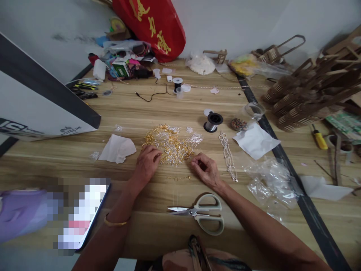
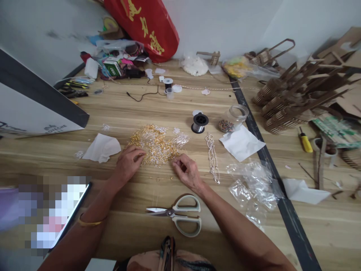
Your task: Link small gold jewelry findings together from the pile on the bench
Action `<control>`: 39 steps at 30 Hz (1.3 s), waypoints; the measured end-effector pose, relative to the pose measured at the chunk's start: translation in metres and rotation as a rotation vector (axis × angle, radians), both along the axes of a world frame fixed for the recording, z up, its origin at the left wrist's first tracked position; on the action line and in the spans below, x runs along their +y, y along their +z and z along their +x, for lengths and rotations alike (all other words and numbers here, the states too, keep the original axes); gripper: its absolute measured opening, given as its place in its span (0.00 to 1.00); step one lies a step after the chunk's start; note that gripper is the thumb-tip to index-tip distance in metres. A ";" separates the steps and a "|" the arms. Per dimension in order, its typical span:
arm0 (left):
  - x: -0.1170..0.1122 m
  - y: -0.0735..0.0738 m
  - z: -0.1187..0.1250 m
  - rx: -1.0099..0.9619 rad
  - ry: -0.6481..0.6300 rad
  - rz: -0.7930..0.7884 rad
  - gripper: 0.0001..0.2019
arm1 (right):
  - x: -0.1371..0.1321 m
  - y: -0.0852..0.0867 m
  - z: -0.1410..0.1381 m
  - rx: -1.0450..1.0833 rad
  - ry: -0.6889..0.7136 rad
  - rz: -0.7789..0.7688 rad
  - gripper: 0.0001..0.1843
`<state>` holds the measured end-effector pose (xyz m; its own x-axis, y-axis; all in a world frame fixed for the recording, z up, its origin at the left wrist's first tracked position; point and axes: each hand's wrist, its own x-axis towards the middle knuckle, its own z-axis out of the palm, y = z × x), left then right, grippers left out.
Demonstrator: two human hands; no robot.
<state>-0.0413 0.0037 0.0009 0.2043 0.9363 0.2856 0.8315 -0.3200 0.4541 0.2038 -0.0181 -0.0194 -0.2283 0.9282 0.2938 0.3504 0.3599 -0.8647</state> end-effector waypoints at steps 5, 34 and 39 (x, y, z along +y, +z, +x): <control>0.000 -0.005 0.003 0.021 -0.010 -0.022 0.06 | 0.000 0.001 0.000 -0.006 0.001 0.007 0.06; 0.003 -0.011 0.009 0.063 -0.172 0.049 0.07 | 0.000 0.000 0.000 -0.016 0.006 0.017 0.06; 0.005 -0.011 0.008 0.035 -0.168 0.057 0.06 | 0.000 0.000 0.000 -0.005 0.008 0.008 0.06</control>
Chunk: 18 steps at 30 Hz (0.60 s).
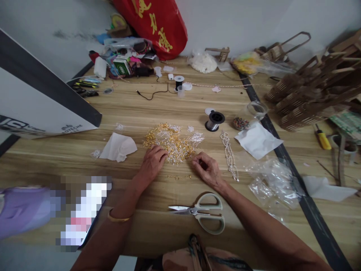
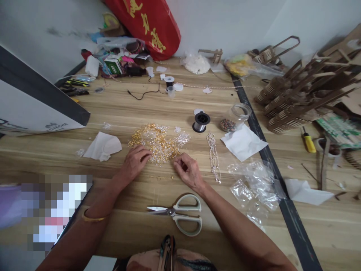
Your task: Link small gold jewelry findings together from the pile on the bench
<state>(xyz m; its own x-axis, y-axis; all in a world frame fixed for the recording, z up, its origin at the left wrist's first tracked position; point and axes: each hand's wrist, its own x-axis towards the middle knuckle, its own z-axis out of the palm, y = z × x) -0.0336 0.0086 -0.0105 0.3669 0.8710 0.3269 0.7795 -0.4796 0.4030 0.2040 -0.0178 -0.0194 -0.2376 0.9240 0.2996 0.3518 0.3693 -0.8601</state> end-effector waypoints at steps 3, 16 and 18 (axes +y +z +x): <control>0.001 -0.002 -0.001 -0.060 0.013 0.000 0.04 | 0.000 0.000 0.000 -0.001 0.001 -0.002 0.07; 0.003 -0.005 -0.001 -0.161 -0.070 0.000 0.13 | 0.000 0.000 0.000 -0.008 -0.006 0.008 0.05; 0.002 -0.004 -0.001 -0.142 -0.092 0.003 0.16 | 0.000 0.000 0.000 -0.008 -0.009 0.012 0.06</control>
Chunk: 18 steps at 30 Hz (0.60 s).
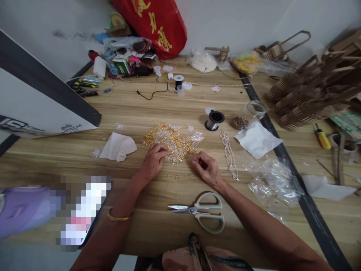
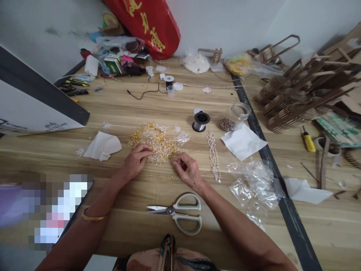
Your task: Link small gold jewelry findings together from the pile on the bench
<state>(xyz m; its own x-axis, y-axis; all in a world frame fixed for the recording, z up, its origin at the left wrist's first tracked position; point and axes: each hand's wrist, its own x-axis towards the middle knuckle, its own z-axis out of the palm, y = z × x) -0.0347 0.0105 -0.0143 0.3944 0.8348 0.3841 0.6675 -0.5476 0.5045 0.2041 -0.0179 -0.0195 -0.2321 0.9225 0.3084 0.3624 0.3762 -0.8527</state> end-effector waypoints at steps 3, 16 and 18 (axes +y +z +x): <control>-0.001 0.002 -0.001 0.010 -0.011 -0.012 0.17 | 0.000 0.001 0.000 0.005 0.000 -0.007 0.06; -0.002 0.006 -0.003 0.027 -0.015 -0.059 0.18 | 0.000 -0.001 0.000 0.009 0.005 -0.018 0.06; -0.002 0.006 -0.002 0.019 0.000 -0.057 0.18 | 0.000 0.000 0.000 0.010 0.006 -0.020 0.05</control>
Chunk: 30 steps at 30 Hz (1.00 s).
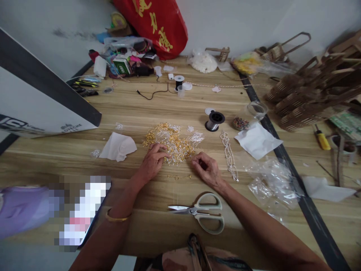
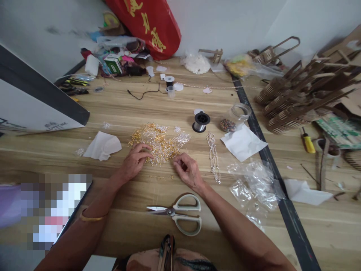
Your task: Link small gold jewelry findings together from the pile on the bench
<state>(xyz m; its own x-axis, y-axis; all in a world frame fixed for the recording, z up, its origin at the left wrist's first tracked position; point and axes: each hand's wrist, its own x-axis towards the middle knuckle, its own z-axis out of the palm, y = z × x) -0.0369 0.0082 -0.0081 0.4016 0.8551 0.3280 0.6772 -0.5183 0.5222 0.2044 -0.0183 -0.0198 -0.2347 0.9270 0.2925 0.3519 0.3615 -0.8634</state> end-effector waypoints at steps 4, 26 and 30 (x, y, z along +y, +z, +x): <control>0.000 -0.002 0.000 0.000 0.018 0.006 0.19 | 0.000 0.001 0.000 -0.002 0.003 0.012 0.06; -0.003 -0.001 0.002 0.060 -0.024 0.018 0.19 | 0.001 -0.001 0.000 -0.019 -0.002 0.018 0.06; -0.003 0.000 0.002 0.032 -0.023 0.014 0.20 | 0.001 0.000 0.001 -0.027 0.006 0.006 0.06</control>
<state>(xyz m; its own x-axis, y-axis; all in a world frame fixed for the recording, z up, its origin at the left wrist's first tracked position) -0.0353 0.0055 -0.0079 0.4314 0.8412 0.3261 0.6816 -0.5407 0.4931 0.2052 -0.0176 -0.0198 -0.2484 0.9237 0.2915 0.3729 0.3690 -0.8514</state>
